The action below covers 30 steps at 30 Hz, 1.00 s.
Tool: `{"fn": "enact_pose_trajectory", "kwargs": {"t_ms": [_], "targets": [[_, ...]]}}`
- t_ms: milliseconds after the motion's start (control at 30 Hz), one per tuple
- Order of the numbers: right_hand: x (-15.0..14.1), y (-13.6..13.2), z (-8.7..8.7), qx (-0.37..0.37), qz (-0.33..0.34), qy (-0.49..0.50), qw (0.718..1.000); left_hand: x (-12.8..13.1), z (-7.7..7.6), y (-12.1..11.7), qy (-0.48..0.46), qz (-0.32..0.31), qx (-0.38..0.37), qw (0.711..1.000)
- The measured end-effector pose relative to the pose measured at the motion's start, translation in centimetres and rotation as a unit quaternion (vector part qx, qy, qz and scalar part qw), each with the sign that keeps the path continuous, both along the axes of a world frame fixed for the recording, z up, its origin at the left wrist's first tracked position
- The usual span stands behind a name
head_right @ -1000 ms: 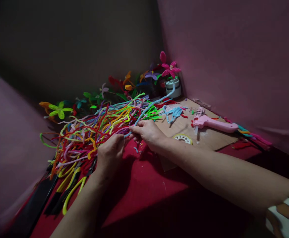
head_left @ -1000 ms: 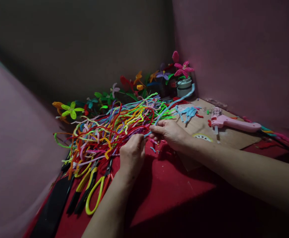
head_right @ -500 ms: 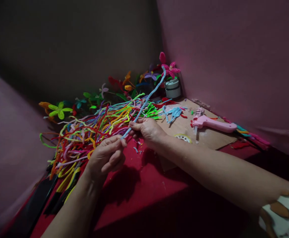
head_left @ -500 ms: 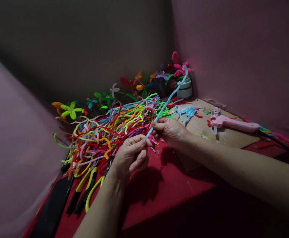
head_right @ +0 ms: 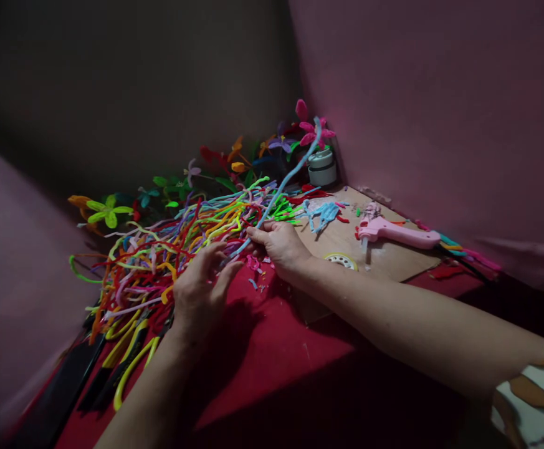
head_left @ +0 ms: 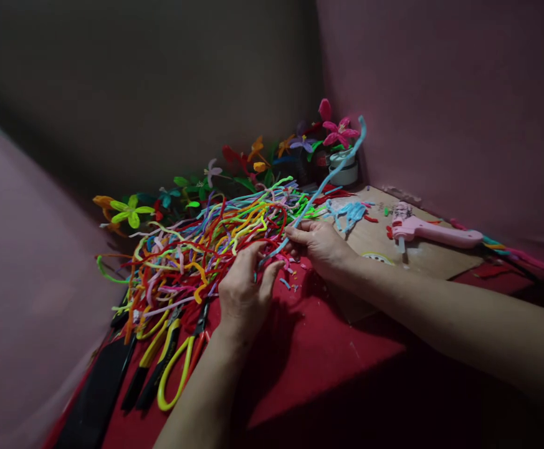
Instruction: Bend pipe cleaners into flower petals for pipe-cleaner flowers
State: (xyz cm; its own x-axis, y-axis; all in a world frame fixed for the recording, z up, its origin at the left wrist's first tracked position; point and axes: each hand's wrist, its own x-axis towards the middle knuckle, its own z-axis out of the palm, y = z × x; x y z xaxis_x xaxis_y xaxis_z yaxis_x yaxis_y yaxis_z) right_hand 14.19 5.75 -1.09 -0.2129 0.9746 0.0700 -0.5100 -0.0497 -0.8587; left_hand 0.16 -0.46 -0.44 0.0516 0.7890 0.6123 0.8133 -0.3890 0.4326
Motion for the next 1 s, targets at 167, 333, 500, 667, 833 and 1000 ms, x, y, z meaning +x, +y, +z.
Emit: {"fn": "enact_pose_trajectory", "kwargs": {"t_ms": [167, 333, 500, 667, 833, 1000], "targets": [[-0.1, -0.1, -0.2, -0.015, 0.007, -0.018, 1.0, -0.4, -1.3, 0.5, 0.15, 0.041, 0.024, 0.988], [0.0, 0.1, -0.2, -0.006, -0.006, -0.027, 1.0, -0.3, -1.1, 0.6, 0.093, 0.004, -0.051, 0.994], [0.1, 0.5, -0.1, -0.009, -0.017, -0.025, 0.999, 0.1, -0.4, 0.3, -0.072, -0.07, -0.153, 0.983], [-0.2, 0.7, -0.7, -0.07, -0.002, -0.004, 0.998, 0.8, 0.7, -0.7, -0.273, -0.18, -0.184, 0.927], [-0.1, 1.1, -1.0, -0.049, -0.024, 0.014, 0.998, 0.4, 1.3, -0.6, -0.248, -0.131, -0.138, 0.95], [-0.1, 0.5, -0.8, -0.008, -0.035, -0.024, 0.999, -0.2, 0.4, 0.5, -0.002, -0.005, 0.019, 1.0]]}}
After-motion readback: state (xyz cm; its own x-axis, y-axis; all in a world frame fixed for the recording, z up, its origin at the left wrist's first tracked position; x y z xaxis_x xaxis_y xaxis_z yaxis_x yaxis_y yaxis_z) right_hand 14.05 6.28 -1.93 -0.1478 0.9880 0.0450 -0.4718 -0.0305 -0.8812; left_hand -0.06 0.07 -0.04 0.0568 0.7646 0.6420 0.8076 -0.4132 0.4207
